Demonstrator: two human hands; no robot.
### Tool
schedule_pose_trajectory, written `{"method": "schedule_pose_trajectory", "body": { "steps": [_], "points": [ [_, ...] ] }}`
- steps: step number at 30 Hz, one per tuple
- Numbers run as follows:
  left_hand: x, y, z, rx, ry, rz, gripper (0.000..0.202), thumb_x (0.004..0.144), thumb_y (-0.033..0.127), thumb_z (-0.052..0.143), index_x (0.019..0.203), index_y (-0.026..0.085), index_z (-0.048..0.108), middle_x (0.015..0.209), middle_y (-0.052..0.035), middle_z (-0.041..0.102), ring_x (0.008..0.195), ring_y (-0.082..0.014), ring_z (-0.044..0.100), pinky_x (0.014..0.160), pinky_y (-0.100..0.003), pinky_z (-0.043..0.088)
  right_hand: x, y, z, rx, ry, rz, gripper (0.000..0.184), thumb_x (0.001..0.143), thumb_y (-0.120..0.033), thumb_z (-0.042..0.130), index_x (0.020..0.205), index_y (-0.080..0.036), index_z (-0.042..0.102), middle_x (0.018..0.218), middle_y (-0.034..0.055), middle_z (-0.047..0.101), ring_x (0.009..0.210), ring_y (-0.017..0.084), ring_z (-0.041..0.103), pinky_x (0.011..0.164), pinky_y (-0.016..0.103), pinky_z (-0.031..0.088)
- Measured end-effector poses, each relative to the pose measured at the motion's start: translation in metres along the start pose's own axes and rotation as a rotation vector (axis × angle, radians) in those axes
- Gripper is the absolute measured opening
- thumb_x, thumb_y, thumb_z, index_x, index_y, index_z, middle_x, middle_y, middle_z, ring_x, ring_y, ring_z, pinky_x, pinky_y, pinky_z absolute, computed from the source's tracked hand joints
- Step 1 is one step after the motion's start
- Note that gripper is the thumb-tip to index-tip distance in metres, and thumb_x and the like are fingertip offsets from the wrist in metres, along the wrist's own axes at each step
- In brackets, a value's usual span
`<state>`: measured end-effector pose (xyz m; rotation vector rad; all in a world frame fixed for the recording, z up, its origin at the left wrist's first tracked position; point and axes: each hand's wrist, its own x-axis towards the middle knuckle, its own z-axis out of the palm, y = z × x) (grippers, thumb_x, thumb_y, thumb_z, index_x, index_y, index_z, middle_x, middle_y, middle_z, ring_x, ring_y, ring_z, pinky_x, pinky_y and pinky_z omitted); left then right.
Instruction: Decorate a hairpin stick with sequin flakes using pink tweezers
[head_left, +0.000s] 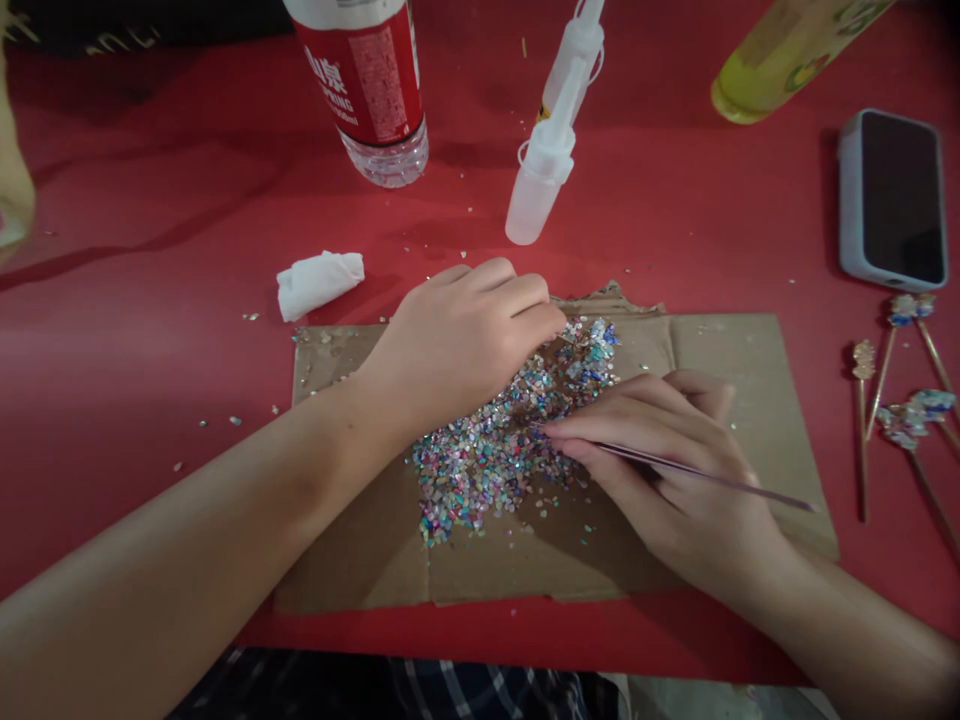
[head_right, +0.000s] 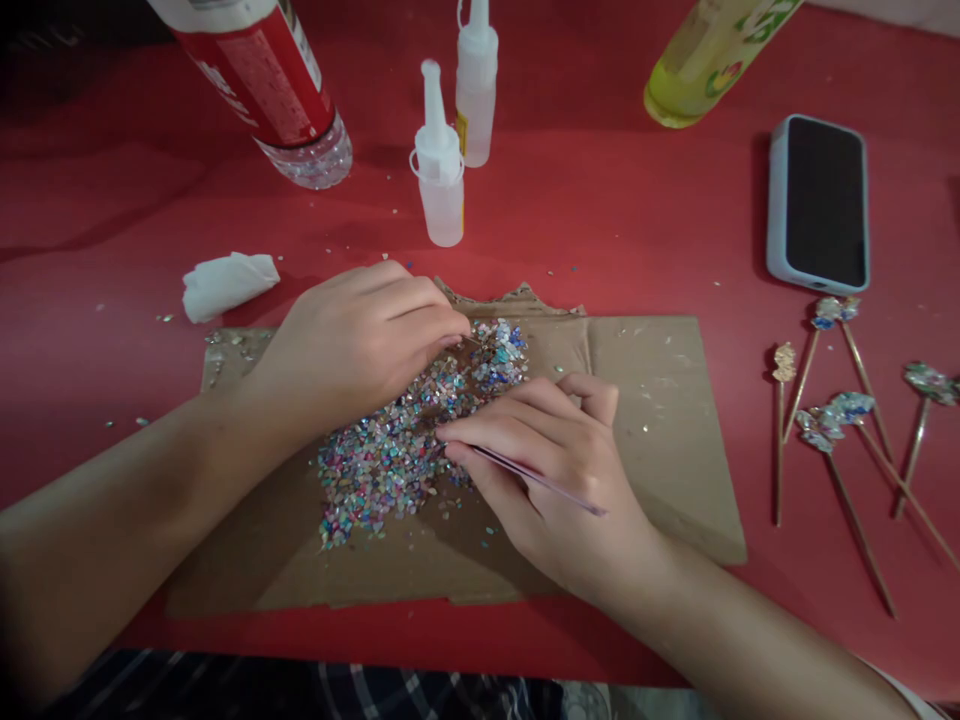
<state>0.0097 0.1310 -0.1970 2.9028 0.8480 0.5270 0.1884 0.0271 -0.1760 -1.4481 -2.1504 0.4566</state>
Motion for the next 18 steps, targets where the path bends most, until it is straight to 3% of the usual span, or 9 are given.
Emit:
{"method": "schedule_pose_trajectory", "body": {
  "steps": [18],
  "points": [
    [-0.0002, -0.0011, 0.0007, 0.035, 0.005, 0.014, 0.027, 0.095, 0.018, 0.038, 0.098, 0.019, 0.065, 0.091, -0.0048, 0.065, 0.089, -0.0188, 0.057, 0.076, -0.033, 0.045, -0.0026, 0.0019, -0.0028, 0.082, 0.071, -0.001, 0.014, 0.089, -0.022, 0.058, 0.089, -0.029, 0.070, 0.078, -0.0013, 0.073, 0.074, 0.017, 0.064, 0.078, 0.039, 0.038]
  ]
}}
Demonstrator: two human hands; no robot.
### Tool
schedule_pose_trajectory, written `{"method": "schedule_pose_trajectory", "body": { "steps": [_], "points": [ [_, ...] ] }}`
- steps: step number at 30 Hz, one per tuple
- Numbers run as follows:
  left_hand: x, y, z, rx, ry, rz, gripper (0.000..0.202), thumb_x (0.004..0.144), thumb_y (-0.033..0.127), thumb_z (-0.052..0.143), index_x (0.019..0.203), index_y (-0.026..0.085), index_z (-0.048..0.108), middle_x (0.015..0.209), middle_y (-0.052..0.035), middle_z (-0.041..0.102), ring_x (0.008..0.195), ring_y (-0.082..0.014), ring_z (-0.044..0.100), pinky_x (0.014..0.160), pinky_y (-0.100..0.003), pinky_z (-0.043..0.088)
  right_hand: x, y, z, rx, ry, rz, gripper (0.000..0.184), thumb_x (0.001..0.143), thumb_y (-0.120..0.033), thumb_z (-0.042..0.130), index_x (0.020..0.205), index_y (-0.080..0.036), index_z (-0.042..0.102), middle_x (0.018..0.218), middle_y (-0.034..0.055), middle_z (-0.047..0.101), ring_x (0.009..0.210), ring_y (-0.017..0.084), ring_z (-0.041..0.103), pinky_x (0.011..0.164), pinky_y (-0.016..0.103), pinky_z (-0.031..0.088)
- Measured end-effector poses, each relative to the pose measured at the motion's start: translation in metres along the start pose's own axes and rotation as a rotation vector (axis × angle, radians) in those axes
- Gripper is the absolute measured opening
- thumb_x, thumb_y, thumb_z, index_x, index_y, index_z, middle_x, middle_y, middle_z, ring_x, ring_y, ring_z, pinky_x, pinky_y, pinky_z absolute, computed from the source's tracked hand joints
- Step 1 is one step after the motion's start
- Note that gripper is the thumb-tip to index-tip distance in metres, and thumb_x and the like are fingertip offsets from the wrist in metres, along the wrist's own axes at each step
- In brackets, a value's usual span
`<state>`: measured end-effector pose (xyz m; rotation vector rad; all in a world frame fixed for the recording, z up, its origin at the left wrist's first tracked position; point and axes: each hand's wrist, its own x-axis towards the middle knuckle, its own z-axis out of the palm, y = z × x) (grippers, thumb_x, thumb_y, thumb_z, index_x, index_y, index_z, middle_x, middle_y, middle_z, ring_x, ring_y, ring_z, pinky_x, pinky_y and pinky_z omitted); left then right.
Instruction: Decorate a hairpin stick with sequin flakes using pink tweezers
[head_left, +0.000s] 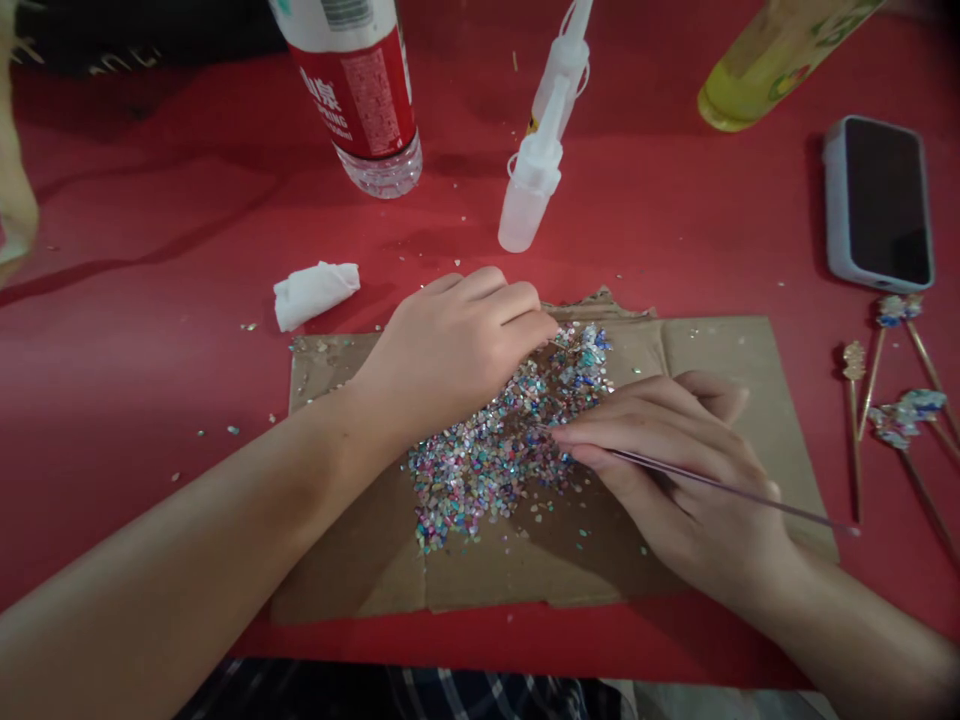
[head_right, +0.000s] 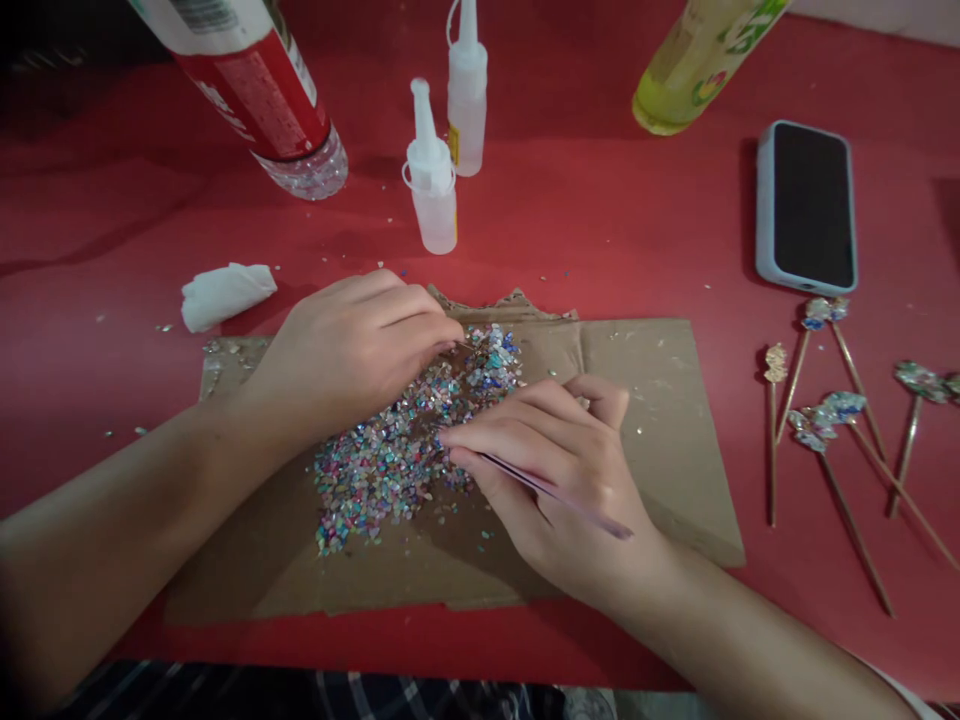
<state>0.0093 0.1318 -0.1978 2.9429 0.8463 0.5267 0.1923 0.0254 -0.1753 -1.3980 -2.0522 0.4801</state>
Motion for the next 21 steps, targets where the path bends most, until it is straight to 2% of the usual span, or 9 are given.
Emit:
{"method": "schedule_pose_trajectory", "body": {
  "steps": [6, 11, 17, 21],
  "points": [
    [0.000, -0.004, -0.005, -0.008, 0.012, 0.061, 0.022, 0.094, 0.020, 0.044, 0.100, 0.019, 0.064, 0.092, -0.0039, 0.067, 0.086, -0.0173, 0.057, 0.078, -0.032, 0.045, 0.002, 0.008, -0.016, -0.106, 0.089, -0.005, 0.017, 0.089, -0.020, 0.057, 0.093, -0.031, 0.070, 0.081, -0.0018, 0.074, 0.077, 0.018, 0.064, 0.078, 0.039, 0.039],
    [0.001, -0.007, -0.006, -0.018, 0.036, 0.071, 0.019, 0.091, 0.017, 0.048, 0.099, 0.020, 0.065, 0.091, -0.0037, 0.069, 0.085, -0.0176, 0.058, 0.078, -0.033, 0.047, 0.007, 0.022, -0.027, -0.191, 0.194, 0.020, 0.015, 0.089, -0.020, 0.057, 0.089, -0.029, 0.069, 0.078, -0.0020, 0.073, 0.074, 0.017, 0.064, 0.077, 0.039, 0.036],
    [0.002, -0.007, -0.007, -0.028, 0.057, 0.076, 0.020, 0.091, 0.017, 0.049, 0.100, 0.020, 0.066, 0.093, -0.0044, 0.069, 0.084, -0.0181, 0.060, 0.077, -0.034, 0.048, 0.009, 0.028, -0.024, -0.206, 0.202, 0.025, 0.017, 0.090, -0.021, 0.057, 0.093, -0.031, 0.070, 0.074, -0.0041, 0.072, 0.071, 0.015, 0.063, 0.076, 0.038, 0.033],
    [0.002, -0.007, -0.007, -0.017, 0.048, 0.075, 0.021, 0.091, 0.017, 0.047, 0.100, 0.020, 0.066, 0.094, -0.0045, 0.070, 0.084, -0.0183, 0.059, 0.078, -0.034, 0.049, 0.008, 0.028, -0.021, -0.190, 0.200, 0.032, 0.017, 0.089, -0.020, 0.057, 0.093, -0.031, 0.070, 0.078, -0.0041, 0.073, 0.074, 0.015, 0.063, 0.078, 0.038, 0.034]
  ]
}}
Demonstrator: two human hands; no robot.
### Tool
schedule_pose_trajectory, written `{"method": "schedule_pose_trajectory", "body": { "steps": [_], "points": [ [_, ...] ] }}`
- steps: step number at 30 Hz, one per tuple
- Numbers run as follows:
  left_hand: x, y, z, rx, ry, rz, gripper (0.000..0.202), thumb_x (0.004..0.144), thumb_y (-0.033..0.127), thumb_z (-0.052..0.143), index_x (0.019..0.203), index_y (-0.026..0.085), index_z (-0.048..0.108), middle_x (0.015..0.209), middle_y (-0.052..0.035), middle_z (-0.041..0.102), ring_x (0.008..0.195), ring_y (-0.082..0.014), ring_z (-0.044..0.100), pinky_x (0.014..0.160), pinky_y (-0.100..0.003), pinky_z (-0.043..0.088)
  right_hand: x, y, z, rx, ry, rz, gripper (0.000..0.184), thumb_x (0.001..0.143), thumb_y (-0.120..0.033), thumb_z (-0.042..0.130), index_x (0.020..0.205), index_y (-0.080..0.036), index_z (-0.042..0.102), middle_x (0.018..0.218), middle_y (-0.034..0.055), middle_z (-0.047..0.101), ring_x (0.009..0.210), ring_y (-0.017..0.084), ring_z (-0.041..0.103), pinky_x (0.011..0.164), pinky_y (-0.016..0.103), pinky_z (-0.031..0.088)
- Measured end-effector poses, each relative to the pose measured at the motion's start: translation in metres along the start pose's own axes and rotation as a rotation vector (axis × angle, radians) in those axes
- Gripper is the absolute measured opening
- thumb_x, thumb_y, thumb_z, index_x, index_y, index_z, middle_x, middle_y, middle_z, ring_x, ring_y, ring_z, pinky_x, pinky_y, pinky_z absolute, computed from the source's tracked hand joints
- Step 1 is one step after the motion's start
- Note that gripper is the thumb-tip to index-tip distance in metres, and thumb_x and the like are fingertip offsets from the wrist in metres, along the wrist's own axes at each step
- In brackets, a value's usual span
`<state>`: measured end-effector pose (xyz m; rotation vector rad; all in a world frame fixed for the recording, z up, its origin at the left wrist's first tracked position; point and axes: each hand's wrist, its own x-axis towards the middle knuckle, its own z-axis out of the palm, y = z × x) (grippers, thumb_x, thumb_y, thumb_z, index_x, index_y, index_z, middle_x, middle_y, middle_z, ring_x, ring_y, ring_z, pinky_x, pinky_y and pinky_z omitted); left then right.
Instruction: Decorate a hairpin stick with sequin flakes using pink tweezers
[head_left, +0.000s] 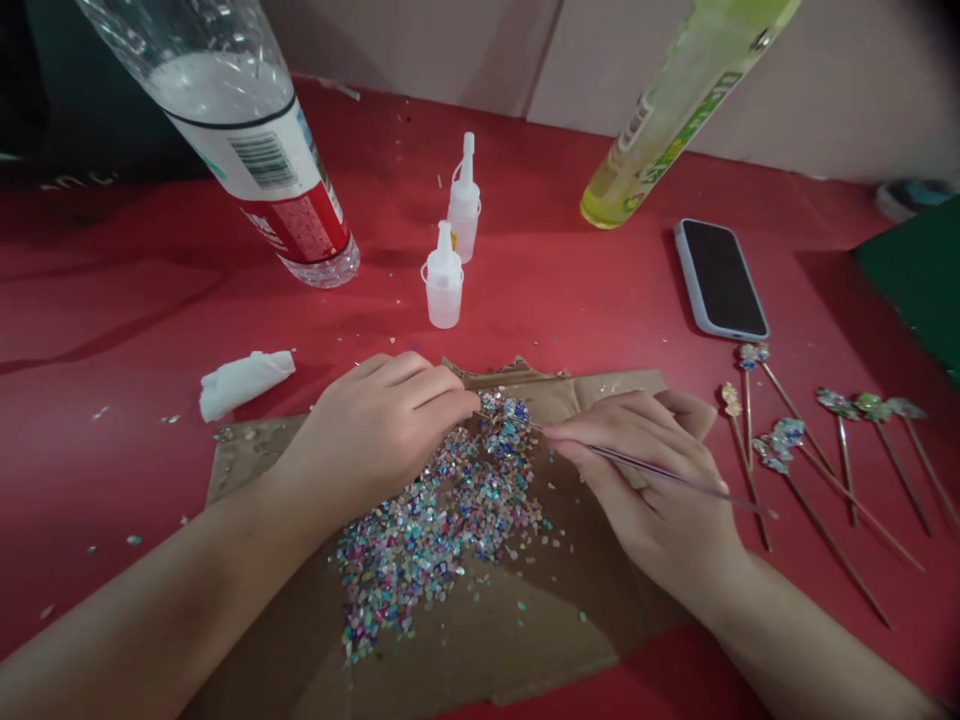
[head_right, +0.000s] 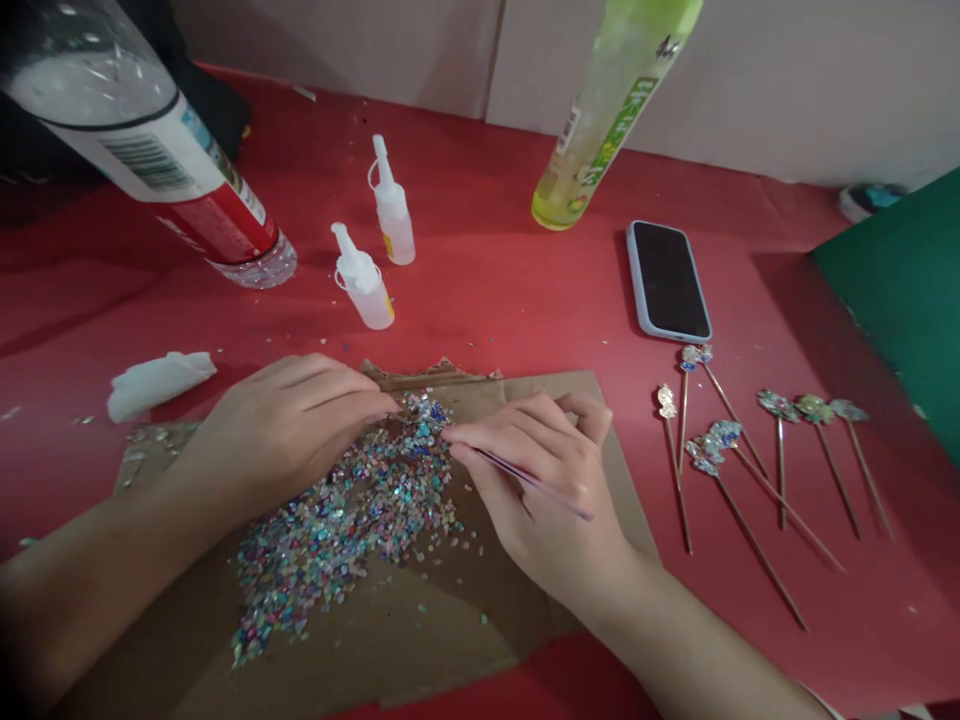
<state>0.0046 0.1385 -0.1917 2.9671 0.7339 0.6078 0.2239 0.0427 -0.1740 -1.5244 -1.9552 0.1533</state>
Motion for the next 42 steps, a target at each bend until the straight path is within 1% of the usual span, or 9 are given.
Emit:
{"method": "schedule_pose_trajectory", "body": {
  "steps": [3, 7, 14, 22, 31, 42],
  "points": [
    [-0.0001, 0.0001, 0.0002, 0.002, 0.006, -0.001, 0.021, 0.091, 0.017, 0.047, 0.100, 0.021, 0.066, 0.094, -0.0043, 0.070, 0.085, -0.0183, 0.059, 0.078, -0.034, 0.049, -0.0004, -0.0008, 0.0002, 0.025, 0.000, 0.030, 0.015, 0.090, -0.021, 0.057, 0.089, -0.030, 0.070, 0.079, -0.0037, 0.074, 0.073, 0.015, 0.062, 0.078, 0.037, 0.034],
    [0.0000, 0.0004, 0.0002, 0.003, 0.017, 0.001, 0.021, 0.092, 0.018, 0.047, 0.100, 0.020, 0.066, 0.094, -0.0037, 0.070, 0.085, -0.0182, 0.059, 0.077, -0.034, 0.049, 0.0004, -0.0012, -0.0003, 0.007, -0.007, 0.030, 0.014, 0.090, -0.022, 0.056, 0.086, -0.028, 0.068, 0.079, -0.0036, 0.074, 0.074, 0.016, 0.062, 0.078, 0.037, 0.033],
    [0.0001, 0.0006, 0.0003, 0.008, 0.005, 0.000, 0.022, 0.092, 0.017, 0.046, 0.099, 0.021, 0.066, 0.093, -0.0037, 0.070, 0.085, -0.0183, 0.059, 0.077, -0.034, 0.048, 0.0014, 0.0004, -0.0017, -0.080, -0.039, -0.018, 0.015, 0.090, -0.022, 0.055, 0.088, -0.029, 0.069, 0.080, -0.0027, 0.073, 0.074, 0.016, 0.064, 0.074, 0.036, 0.034],
    [0.0004, 0.0006, -0.0003, -0.005, 0.006, 0.003, 0.021, 0.092, 0.017, 0.047, 0.101, 0.020, 0.066, 0.093, -0.0038, 0.070, 0.085, -0.0183, 0.059, 0.078, -0.034, 0.048, 0.0019, -0.0026, -0.0006, -0.015, 0.038, -0.003, 0.013, 0.088, -0.017, 0.059, 0.089, -0.027, 0.067, 0.077, -0.0029, 0.072, 0.074, 0.016, 0.063, 0.076, 0.036, 0.036],
    [-0.0002, 0.0007, 0.0001, 0.005, 0.001, 0.003, 0.020, 0.091, 0.018, 0.048, 0.100, 0.019, 0.066, 0.092, -0.0039, 0.069, 0.085, -0.0188, 0.059, 0.078, -0.034, 0.047, 0.0001, -0.0012, 0.0023, -0.011, 0.003, -0.005, 0.012, 0.087, -0.019, 0.059, 0.091, -0.027, 0.066, 0.081, -0.0025, 0.072, 0.077, 0.016, 0.064, 0.078, 0.037, 0.038],
    [0.0000, 0.0009, 0.0004, -0.006, 0.017, 0.002, 0.021, 0.092, 0.018, 0.047, 0.100, 0.019, 0.066, 0.092, -0.0041, 0.069, 0.085, -0.0186, 0.058, 0.077, -0.033, 0.048, 0.0012, -0.0016, -0.0002, -0.006, 0.029, -0.023, 0.012, 0.086, -0.018, 0.060, 0.090, -0.028, 0.066, 0.079, -0.0031, 0.072, 0.076, 0.016, 0.064, 0.076, 0.037, 0.038]
  ]
}}
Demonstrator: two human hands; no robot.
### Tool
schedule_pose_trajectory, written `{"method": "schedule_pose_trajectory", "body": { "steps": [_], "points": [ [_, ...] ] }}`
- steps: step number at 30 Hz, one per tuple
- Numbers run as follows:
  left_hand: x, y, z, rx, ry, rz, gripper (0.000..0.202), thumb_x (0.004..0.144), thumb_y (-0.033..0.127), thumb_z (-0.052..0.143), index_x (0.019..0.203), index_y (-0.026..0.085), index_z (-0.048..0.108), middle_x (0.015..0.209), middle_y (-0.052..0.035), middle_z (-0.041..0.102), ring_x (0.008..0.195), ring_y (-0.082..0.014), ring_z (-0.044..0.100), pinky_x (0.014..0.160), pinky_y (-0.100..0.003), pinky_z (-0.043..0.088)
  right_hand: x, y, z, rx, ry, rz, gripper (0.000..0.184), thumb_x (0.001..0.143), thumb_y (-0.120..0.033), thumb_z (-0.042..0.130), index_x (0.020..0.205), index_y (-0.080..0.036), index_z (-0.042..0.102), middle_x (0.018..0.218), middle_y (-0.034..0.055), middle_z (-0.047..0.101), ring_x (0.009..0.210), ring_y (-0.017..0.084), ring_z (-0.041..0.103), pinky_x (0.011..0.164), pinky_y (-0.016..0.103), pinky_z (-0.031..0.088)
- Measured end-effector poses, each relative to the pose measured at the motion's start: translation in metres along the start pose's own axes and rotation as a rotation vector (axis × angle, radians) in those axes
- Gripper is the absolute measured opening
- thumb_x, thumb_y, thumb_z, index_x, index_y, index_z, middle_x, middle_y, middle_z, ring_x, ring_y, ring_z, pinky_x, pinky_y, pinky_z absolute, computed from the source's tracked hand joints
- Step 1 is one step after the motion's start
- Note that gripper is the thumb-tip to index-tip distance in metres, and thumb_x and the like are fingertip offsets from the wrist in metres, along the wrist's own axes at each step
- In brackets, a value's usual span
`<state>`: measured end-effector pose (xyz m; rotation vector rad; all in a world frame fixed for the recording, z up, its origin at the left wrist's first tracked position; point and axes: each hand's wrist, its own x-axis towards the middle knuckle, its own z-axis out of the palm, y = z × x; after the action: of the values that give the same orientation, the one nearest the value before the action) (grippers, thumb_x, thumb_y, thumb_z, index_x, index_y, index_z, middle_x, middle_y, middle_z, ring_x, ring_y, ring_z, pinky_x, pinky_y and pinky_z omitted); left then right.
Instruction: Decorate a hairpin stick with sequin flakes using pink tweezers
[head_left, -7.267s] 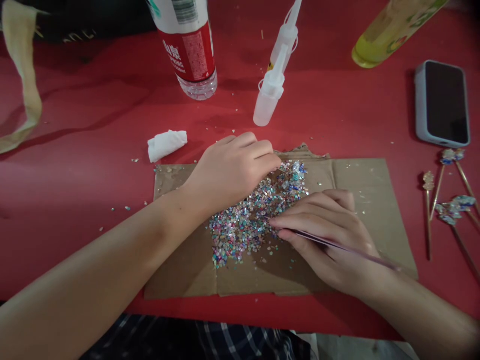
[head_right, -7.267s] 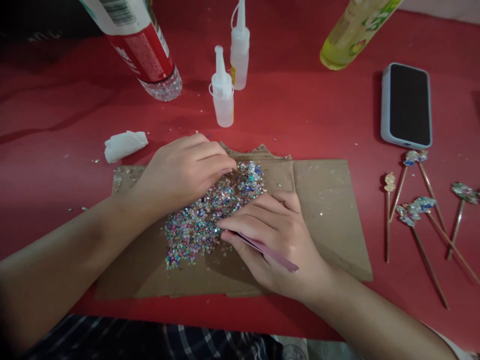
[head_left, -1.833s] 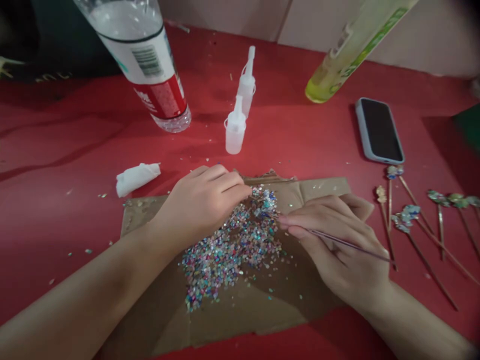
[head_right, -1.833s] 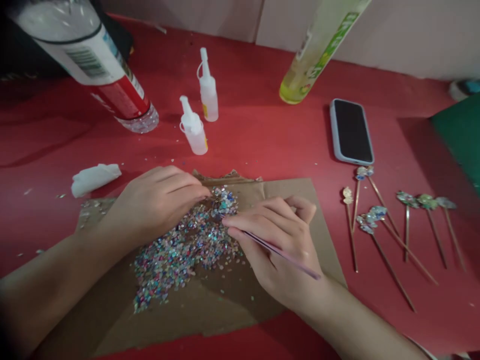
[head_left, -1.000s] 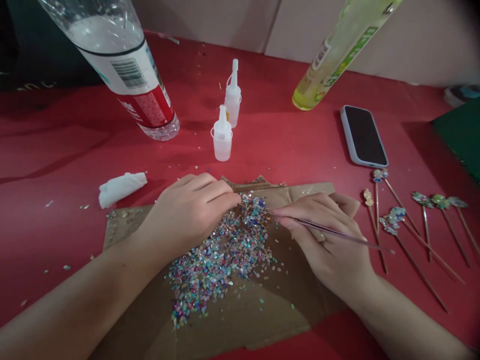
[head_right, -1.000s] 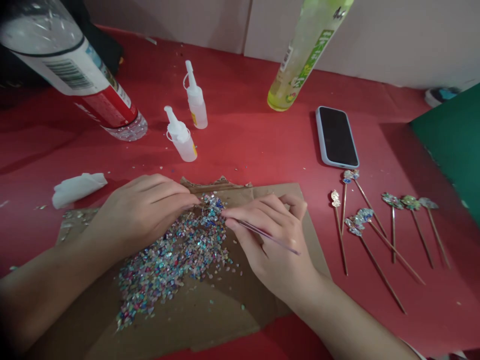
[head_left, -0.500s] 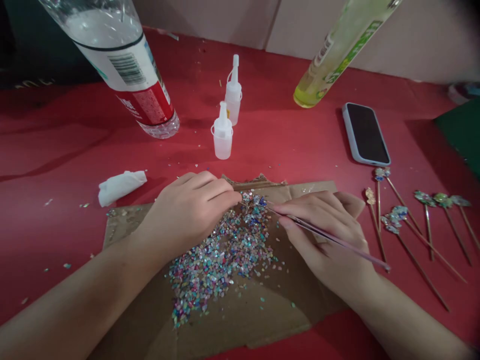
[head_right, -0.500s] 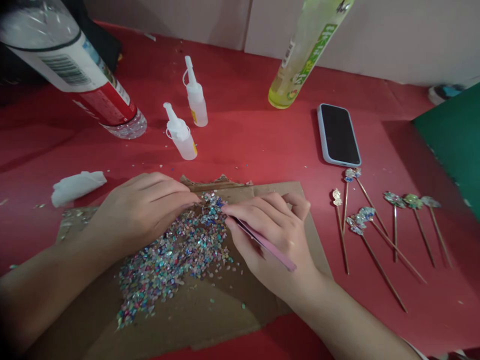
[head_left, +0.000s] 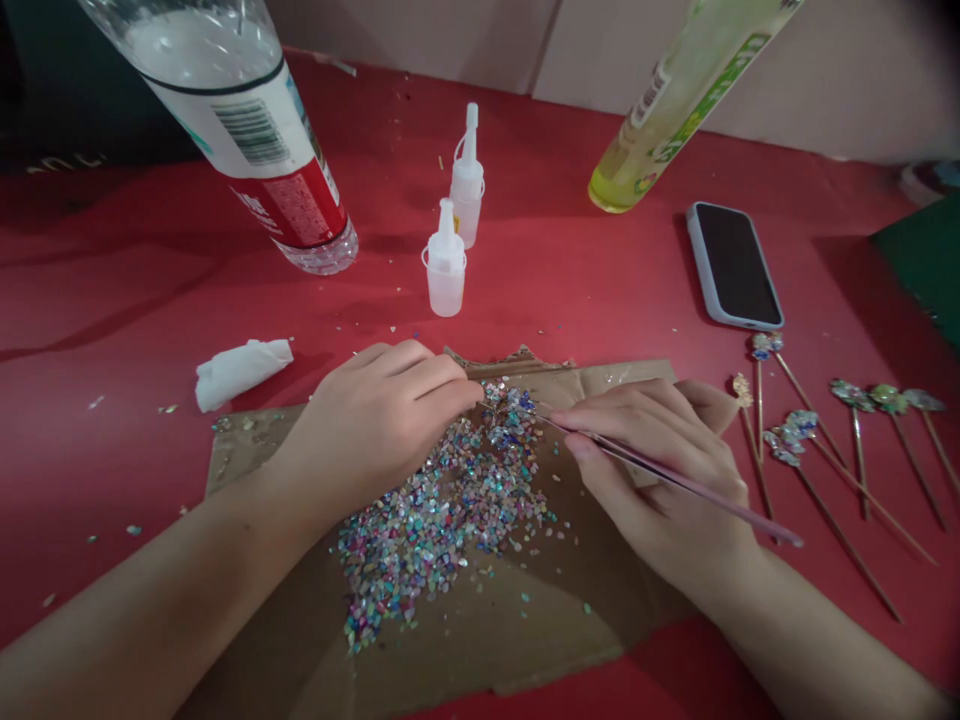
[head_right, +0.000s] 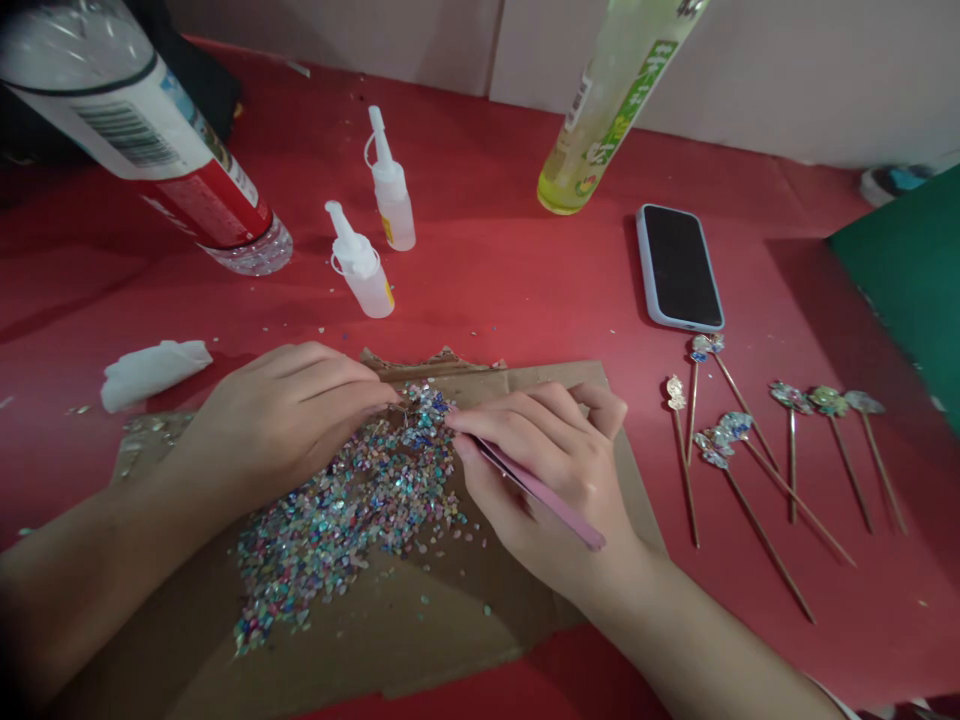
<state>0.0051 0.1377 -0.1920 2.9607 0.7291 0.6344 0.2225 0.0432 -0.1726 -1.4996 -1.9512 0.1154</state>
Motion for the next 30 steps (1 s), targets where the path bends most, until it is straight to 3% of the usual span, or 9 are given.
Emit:
{"method": "schedule_pose_trajectory", "body": {
  "steps": [30],
  "points": [
    [0.0006, 0.0007, -0.0011, 0.005, -0.006, -0.017, 0.021, 0.092, 0.018, 0.047, 0.099, 0.020, 0.066, 0.092, -0.0039, 0.069, 0.085, -0.0186, 0.058, 0.078, -0.033, 0.047, 0.0003, 0.0010, -0.0025, -0.027, -0.024, 0.010, 0.012, 0.087, -0.019, 0.057, 0.090, -0.028, 0.065, 0.079, -0.0023, 0.071, 0.073, 0.017, 0.062, 0.076, 0.037, 0.033]
  ]
}}
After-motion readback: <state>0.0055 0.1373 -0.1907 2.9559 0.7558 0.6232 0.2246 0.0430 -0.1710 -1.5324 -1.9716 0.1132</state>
